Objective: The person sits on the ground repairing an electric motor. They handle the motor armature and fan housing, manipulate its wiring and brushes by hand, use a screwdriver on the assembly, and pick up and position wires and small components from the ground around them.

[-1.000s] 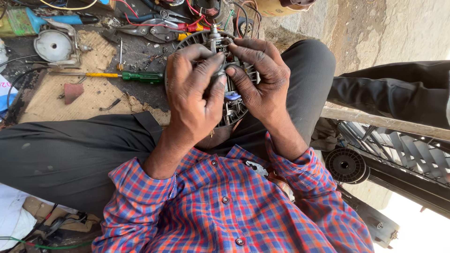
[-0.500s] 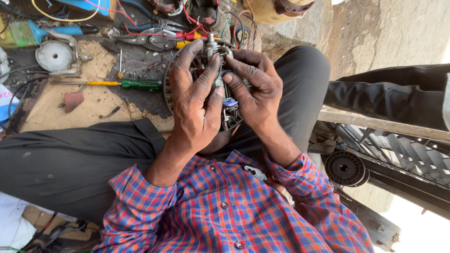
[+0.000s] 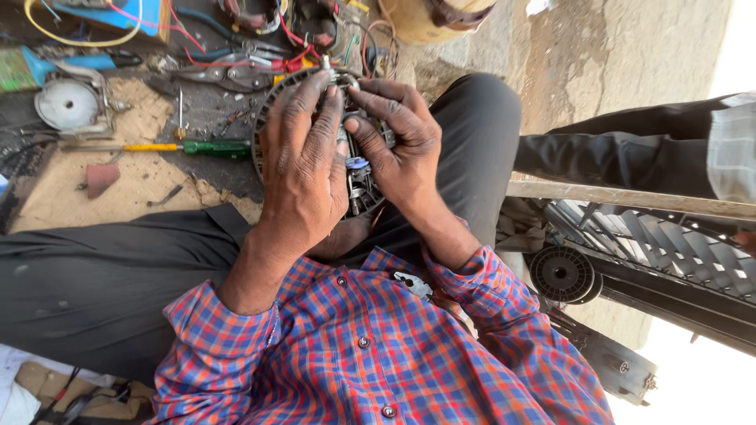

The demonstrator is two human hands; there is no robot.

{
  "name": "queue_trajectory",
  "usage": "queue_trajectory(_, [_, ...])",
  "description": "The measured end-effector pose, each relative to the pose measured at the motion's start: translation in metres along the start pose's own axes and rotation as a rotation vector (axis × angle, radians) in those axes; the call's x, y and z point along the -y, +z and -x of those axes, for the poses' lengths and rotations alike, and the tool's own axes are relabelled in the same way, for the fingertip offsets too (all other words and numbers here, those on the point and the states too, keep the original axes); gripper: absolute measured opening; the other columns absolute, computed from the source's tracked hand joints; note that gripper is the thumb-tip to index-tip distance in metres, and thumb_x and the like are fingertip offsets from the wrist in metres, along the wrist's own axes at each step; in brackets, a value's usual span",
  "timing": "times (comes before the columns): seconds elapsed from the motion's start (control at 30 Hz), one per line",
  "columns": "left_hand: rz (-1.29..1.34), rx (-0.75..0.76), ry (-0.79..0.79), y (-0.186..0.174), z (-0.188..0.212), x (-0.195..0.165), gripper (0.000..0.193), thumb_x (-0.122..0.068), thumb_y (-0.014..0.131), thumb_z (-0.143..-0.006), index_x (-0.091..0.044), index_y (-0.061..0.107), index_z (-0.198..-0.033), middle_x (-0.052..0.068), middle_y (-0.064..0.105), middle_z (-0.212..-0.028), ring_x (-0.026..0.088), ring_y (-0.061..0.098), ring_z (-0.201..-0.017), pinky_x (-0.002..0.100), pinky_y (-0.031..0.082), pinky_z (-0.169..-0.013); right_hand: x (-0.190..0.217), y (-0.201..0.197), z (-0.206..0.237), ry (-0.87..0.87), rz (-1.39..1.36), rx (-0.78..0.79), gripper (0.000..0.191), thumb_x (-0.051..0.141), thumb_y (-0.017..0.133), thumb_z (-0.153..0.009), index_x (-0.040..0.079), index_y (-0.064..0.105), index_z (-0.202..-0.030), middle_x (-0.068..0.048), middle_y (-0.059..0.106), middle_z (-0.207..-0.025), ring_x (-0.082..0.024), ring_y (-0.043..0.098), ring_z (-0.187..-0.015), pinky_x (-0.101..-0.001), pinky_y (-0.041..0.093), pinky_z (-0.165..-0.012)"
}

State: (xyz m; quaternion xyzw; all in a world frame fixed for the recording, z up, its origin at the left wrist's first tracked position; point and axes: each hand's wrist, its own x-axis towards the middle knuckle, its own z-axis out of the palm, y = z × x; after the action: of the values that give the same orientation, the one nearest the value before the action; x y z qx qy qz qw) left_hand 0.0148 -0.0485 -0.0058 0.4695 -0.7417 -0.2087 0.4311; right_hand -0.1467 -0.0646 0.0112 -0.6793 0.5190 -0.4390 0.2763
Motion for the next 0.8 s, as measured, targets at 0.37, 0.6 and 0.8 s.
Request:
queue_trajectory(0.37, [0.529,-0.255,-0.381,-0.023,0.048,0.027,0.049,-0.007,0.062,-0.111,-0.004,0.044,-0.157,0.015,0.051,-0.148,0.026,0.054,-0.136,0.038,0.051,-0.116,-0.032,-0.023,0.014,0.593,-0.412,-0.094,0.05,0.028,0.074,-0.098,-0.002,0.063,-0.136,-0.011,0.068,-0.111,-0.02,0.064,-0.097,-0.0314,0.056,-0.089])
queue_trajectory(0.6, [0.491,-0.121,-0.392,0.009,0.079,0.029,0.054,-0.02,0.066,-0.111,-0.003,0.044,-0.157,0.016,0.062,-0.139,0.025,0.068,-0.122,0.037,0.06,-0.105,-0.028,-0.031,-0.001,0.491,-0.335,0.355,0.055,0.031,0.077,-0.099,-0.007,0.063,-0.136,-0.011,0.073,-0.119,-0.014,0.068,-0.108,-0.0287,0.056,-0.098])
queue_trajectory(0.8, [0.304,-0.095,-0.16,0.012,0.069,0.008,0.096,-0.044,0.081,-0.095,0.0,0.026,-0.16,0.028,0.046,-0.15,0.036,0.057,-0.14,0.046,0.055,-0.116,-0.024,-0.025,-0.001,0.585,-0.52,0.324,0.061,0.03,0.084,-0.091,-0.006,0.062,-0.135,-0.011,0.073,-0.117,-0.017,0.069,-0.107,-0.0306,0.058,-0.098])
